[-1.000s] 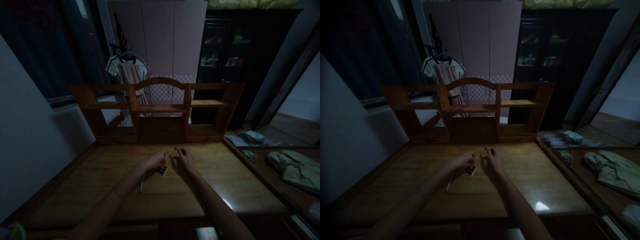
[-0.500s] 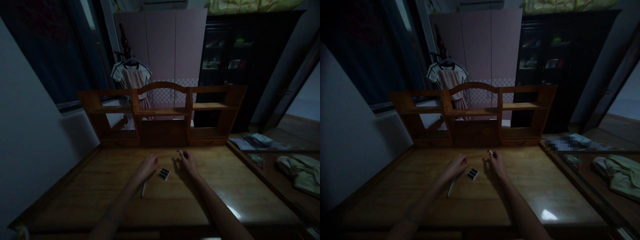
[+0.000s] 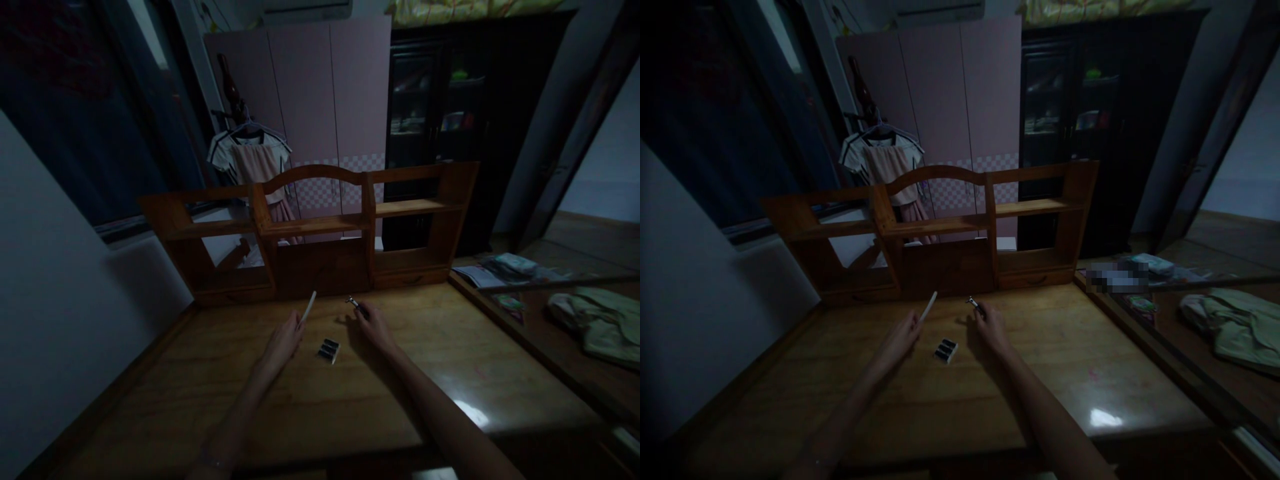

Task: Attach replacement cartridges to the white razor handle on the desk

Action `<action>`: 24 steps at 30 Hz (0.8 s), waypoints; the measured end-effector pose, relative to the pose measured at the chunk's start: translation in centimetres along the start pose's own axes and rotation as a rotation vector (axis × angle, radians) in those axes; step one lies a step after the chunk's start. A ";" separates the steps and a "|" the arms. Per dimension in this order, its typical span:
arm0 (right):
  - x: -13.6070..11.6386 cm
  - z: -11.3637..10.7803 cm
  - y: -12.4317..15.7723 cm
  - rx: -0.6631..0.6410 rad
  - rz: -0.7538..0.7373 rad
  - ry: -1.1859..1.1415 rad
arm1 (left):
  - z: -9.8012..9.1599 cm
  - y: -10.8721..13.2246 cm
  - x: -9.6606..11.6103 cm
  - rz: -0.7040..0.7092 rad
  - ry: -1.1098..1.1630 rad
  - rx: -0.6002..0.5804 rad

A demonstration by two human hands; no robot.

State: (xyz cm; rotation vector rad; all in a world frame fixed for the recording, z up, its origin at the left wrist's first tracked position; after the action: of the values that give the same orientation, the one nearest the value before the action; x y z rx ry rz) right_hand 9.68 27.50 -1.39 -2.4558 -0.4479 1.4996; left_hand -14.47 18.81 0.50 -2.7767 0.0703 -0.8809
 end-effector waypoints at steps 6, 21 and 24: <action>-0.4 -0.7 0.3 0.037 0.040 -0.039 | 0.1 -2.8 2.1 0.214 0.133 0.274; -1.8 0.2 0.5 0.034 -0.027 -0.017 | 1.8 -1.7 2.4 0.248 0.297 0.273; -1.9 0.2 0.4 0.038 -0.036 -0.016 | 2.2 -2.0 2.1 0.247 0.293 0.251</action>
State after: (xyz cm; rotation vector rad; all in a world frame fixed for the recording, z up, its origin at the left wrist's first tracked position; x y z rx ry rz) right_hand 8.72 26.40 -0.02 -2.3957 -0.4602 1.5000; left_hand -11.57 20.93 0.39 -2.3312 0.3209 -1.1339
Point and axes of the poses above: each hand's wrist, its own y-axis away from the middle knuckle, its own z-axis out of the palm, x = y × z, the point moved 7 cm from there along -y, towards the middle knuckle, and after that the axes turned 8 degrees about z, right-handed, at the moved point
